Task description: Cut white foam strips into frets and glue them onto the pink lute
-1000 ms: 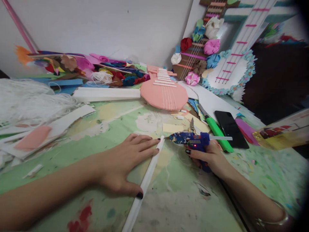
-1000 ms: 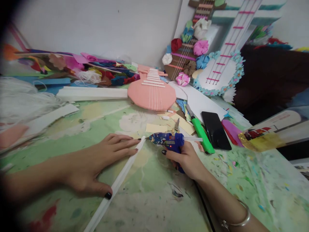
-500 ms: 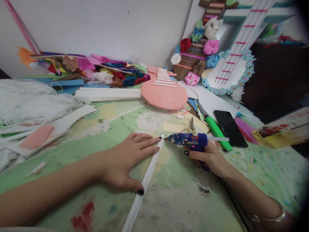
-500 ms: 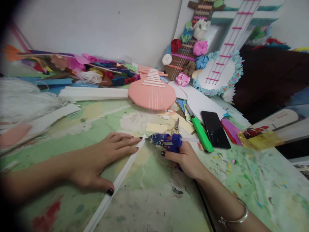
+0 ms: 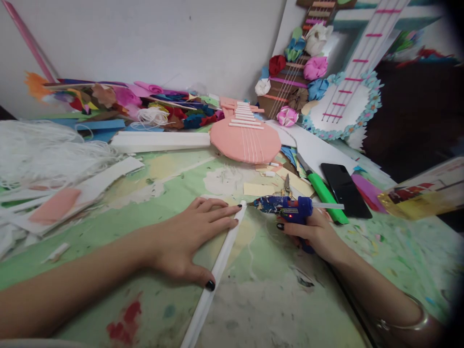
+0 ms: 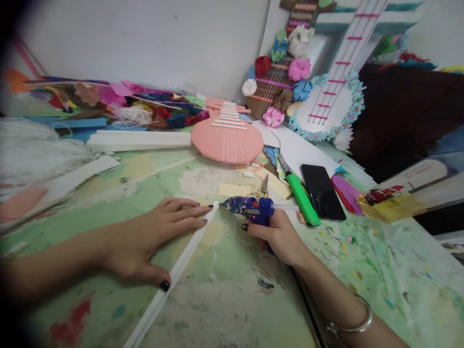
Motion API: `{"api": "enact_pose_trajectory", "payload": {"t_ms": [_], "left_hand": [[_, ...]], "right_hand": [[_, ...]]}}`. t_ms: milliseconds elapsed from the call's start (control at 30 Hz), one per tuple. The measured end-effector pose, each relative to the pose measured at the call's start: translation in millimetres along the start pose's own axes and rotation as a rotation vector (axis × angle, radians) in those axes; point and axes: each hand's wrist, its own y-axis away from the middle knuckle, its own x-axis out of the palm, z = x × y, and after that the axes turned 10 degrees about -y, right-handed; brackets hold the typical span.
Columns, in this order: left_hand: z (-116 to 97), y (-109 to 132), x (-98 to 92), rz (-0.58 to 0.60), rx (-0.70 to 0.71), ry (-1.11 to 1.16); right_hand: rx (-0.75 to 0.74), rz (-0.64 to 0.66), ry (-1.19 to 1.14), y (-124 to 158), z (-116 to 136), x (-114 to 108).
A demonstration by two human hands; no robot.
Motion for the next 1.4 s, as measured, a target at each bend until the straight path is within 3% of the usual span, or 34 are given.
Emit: {"api": "enact_pose_trajectory", "payload": {"t_ms": [267,467,767,967,1167,1400], "left_hand": [[-0.8,0.6,0.0,-0.019,-0.005,0.029],[-0.4,-0.2,0.0,0.019,-0.016,-0.014],[-0.1,-0.3,0.6,0.013,-0.015,-0.008],[0.2,-0.4,1.2,0.012,-0.020,-0.010],[-0.7,-0.7,0.5,0.008,-0.020,-0.004],[-1.0,-1.3,0.3,0.015,-0.028,-0.019]], "right_hand": [[-0.004,0.053,0.000,1.6,1.6,-1.8],[0.008,0.012,-0.024,0.8,4.0,-0.3],[0.002,0.108,0.003,0.1,1.8,-2.4],[0.011,0.049,0.005,0.3,0.8,-1.6],[0.002,0.147,0.011,3.4,7.2,0.1],[0.009,0.057,0.059,-0.1,2.0,-0.7]]}}
